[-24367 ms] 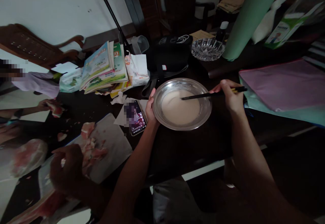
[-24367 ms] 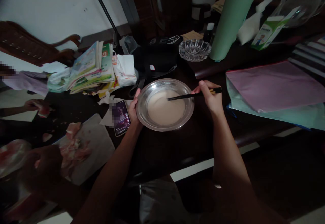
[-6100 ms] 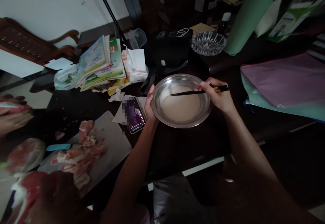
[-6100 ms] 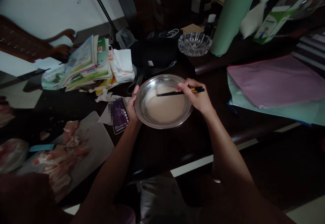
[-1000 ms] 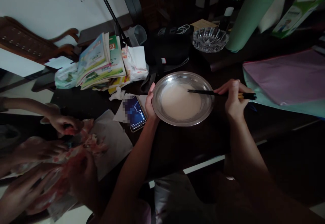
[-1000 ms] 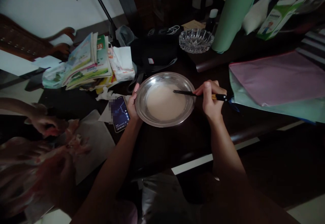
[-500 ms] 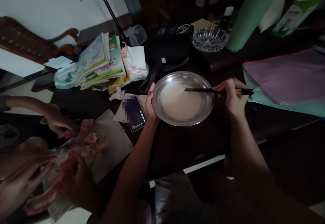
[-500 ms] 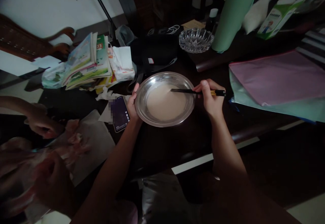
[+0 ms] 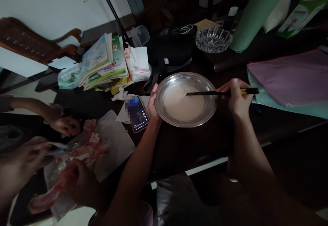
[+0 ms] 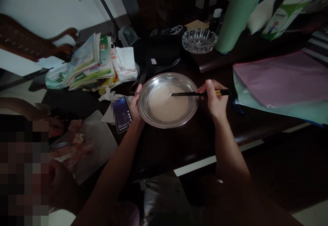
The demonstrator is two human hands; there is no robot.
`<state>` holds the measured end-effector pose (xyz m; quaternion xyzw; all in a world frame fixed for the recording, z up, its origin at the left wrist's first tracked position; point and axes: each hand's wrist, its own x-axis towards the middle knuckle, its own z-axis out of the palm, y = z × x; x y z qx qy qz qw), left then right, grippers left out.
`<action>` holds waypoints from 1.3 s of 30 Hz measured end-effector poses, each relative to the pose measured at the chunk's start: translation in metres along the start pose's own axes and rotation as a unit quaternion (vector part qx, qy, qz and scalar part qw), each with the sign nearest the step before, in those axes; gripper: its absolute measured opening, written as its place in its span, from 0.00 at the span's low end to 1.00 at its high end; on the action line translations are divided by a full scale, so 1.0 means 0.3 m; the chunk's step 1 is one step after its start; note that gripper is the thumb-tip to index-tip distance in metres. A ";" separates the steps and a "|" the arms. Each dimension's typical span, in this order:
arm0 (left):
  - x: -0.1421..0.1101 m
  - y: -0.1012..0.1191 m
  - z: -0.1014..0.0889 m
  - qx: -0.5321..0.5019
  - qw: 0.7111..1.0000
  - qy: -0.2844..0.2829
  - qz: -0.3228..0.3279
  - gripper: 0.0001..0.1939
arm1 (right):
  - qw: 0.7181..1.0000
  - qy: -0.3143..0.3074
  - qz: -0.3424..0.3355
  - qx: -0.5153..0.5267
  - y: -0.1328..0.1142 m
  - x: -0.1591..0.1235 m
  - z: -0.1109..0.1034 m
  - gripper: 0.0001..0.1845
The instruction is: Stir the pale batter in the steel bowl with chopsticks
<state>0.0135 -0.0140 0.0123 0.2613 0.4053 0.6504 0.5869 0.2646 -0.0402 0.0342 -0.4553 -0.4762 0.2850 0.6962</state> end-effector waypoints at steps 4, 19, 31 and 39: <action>-0.001 0.002 0.001 0.009 1.000 -0.013 0.009 0.20 | 1.000 -0.008 0.009 0.013 -0.002 -0.001 0.006 0.25; 0.009 -0.004 -0.004 -0.049 0.999 0.022 0.002 0.16 | 1.000 -0.012 0.012 0.023 0.009 0.021 -0.010 0.30; 0.014 -0.016 -0.021 -0.034 0.999 0.013 0.006 0.15 | 1.000 -0.004 0.006 0.021 0.027 0.024 -0.022 0.19; 0.017 -0.019 -0.026 -0.040 0.999 0.002 0.011 0.16 | 0.996 -0.041 0.025 0.071 0.002 0.012 0.019 0.20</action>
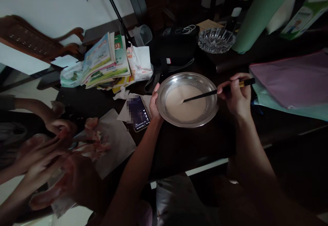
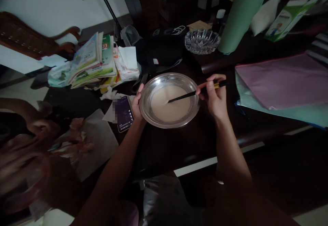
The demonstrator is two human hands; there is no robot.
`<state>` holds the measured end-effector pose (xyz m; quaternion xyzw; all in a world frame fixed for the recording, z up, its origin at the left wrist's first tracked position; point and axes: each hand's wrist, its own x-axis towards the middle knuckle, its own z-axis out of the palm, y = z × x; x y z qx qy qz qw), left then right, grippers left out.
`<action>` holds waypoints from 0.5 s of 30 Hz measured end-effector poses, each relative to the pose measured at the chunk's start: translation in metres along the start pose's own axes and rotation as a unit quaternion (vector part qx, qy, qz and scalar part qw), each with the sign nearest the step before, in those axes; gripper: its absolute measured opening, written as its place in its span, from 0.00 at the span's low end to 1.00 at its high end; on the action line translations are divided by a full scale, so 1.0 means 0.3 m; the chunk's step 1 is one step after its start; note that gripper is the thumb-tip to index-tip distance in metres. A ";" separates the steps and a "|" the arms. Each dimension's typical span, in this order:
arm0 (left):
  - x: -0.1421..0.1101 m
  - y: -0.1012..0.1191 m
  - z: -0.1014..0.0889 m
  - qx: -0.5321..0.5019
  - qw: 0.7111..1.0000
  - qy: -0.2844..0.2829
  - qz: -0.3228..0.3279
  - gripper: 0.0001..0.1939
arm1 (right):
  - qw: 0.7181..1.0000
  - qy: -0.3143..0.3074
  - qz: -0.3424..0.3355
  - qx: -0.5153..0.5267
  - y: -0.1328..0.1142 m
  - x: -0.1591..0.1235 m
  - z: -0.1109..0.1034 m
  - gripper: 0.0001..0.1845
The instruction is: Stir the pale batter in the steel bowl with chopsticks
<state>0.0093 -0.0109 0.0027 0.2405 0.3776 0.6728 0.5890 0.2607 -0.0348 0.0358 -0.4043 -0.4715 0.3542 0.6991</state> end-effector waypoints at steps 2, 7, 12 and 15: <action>0.000 0.002 0.004 -0.004 1.000 0.006 -0.003 0.16 | 0.999 0.047 -0.011 -0.004 -0.006 0.004 -0.007 0.18; 0.001 0.004 0.010 0.001 1.000 0.019 -0.003 0.16 | 0.999 0.011 0.035 -0.009 -0.012 0.003 -0.012 0.15; 0.004 0.000 0.005 0.003 1.000 0.018 -0.009 0.15 | 0.997 0.063 0.008 -0.042 -0.003 0.008 -0.028 0.17; 0.002 0.002 0.005 0.003 1.000 0.021 -0.015 0.14 | 0.998 0.046 0.023 -0.025 0.001 0.007 -0.028 0.17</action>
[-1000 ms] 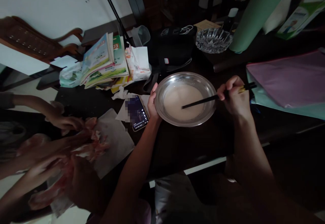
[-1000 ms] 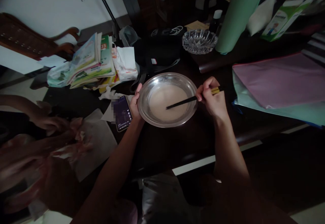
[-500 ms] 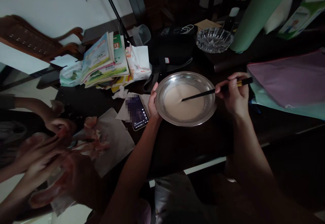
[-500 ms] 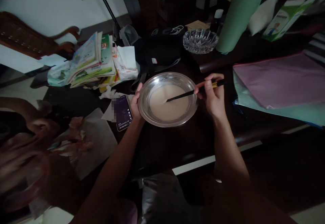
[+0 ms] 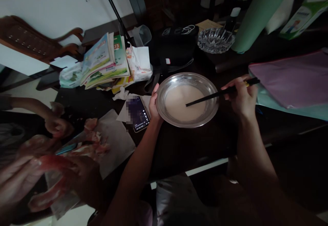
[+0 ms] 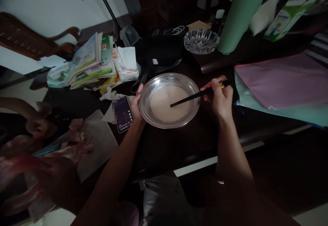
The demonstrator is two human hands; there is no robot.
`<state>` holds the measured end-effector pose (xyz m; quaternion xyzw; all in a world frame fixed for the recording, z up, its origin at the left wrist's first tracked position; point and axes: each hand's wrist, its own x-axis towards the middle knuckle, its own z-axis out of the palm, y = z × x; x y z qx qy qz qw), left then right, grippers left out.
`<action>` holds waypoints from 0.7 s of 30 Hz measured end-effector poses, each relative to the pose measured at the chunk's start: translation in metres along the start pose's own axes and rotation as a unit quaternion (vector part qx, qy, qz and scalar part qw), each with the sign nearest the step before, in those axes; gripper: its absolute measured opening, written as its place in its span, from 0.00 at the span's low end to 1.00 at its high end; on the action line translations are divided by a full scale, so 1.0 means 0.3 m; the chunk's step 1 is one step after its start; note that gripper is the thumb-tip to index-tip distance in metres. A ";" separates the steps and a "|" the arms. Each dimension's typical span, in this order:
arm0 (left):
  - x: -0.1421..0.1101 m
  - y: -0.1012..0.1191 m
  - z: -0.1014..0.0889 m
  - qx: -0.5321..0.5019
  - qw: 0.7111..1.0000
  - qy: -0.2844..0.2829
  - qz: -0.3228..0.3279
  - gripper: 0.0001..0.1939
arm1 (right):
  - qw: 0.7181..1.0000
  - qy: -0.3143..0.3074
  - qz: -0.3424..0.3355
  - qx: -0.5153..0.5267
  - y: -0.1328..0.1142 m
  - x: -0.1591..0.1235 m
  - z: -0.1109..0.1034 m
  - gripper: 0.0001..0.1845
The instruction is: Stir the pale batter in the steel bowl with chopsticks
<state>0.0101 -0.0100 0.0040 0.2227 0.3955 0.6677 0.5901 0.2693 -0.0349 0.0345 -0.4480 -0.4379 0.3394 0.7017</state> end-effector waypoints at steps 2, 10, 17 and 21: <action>-0.002 0.001 0.000 -0.009 1.000 -0.006 0.005 0.14 | 0.999 -0.046 0.016 0.014 0.001 -0.004 0.007 0.15; 0.004 -0.004 -0.007 -0.015 1.000 -0.019 0.009 0.16 | 1.000 0.019 -0.003 0.020 0.003 0.007 0.001 0.17; 0.011 -0.010 -0.014 -0.012 1.000 -0.020 0.012 0.15 | 1.000 -0.016 -0.006 -0.004 0.017 0.011 -0.017 0.17; 0.009 -0.008 -0.012 -0.015 1.000 -0.022 0.014 0.15 | 1.000 -0.002 0.001 0.014 0.022 0.015 -0.025 0.19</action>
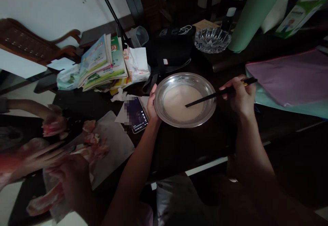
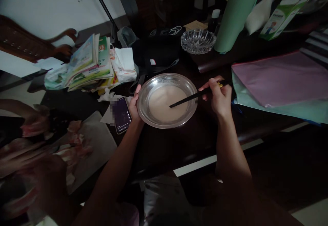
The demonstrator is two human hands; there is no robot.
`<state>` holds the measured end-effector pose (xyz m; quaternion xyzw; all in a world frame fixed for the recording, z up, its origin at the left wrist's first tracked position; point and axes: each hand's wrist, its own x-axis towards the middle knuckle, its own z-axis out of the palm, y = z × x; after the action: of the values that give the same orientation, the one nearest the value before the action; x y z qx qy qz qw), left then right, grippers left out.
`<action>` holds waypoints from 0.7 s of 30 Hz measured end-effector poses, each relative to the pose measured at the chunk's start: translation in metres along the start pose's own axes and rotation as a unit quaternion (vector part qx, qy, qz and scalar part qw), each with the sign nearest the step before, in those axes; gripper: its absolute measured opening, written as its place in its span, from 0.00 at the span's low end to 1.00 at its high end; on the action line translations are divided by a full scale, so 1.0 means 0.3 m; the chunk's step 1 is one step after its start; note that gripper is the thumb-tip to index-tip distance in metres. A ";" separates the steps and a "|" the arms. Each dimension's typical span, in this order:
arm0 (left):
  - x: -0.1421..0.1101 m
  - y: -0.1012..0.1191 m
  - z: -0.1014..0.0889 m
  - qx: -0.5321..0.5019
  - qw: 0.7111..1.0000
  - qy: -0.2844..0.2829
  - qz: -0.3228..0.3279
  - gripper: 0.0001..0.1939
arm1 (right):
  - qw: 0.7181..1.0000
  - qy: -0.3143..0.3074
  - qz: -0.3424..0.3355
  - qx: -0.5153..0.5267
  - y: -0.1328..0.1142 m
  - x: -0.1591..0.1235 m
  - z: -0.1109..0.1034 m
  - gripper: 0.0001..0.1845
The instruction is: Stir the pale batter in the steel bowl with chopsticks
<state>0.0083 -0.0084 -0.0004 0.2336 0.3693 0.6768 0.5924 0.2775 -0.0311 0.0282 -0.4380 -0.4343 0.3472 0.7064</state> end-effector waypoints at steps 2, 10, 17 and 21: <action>-0.002 0.002 0.003 0.004 1.000 0.007 0.001 0.15 | 0.998 -0.057 0.026 -0.010 -0.002 -0.005 0.008 0.19; -0.005 0.006 0.011 -0.005 1.000 0.021 -0.004 0.15 | 0.999 -0.012 -0.033 0.007 0.005 0.002 -0.003 0.16; -0.007 0.004 0.010 0.010 1.000 0.019 0.000 0.16 | 0.999 -0.013 -0.026 -0.018 -0.001 -0.008 0.007 0.16; -0.008 0.006 0.010 0.011 1.000 0.012 -0.001 0.15 | 1.000 -0.022 -0.015 -0.010 -0.001 -0.008 0.006 0.18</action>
<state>0.0098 -0.0100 0.0030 0.2315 0.3840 0.6748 0.5862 0.2748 -0.0328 0.0281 -0.4309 -0.4601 0.3417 0.6971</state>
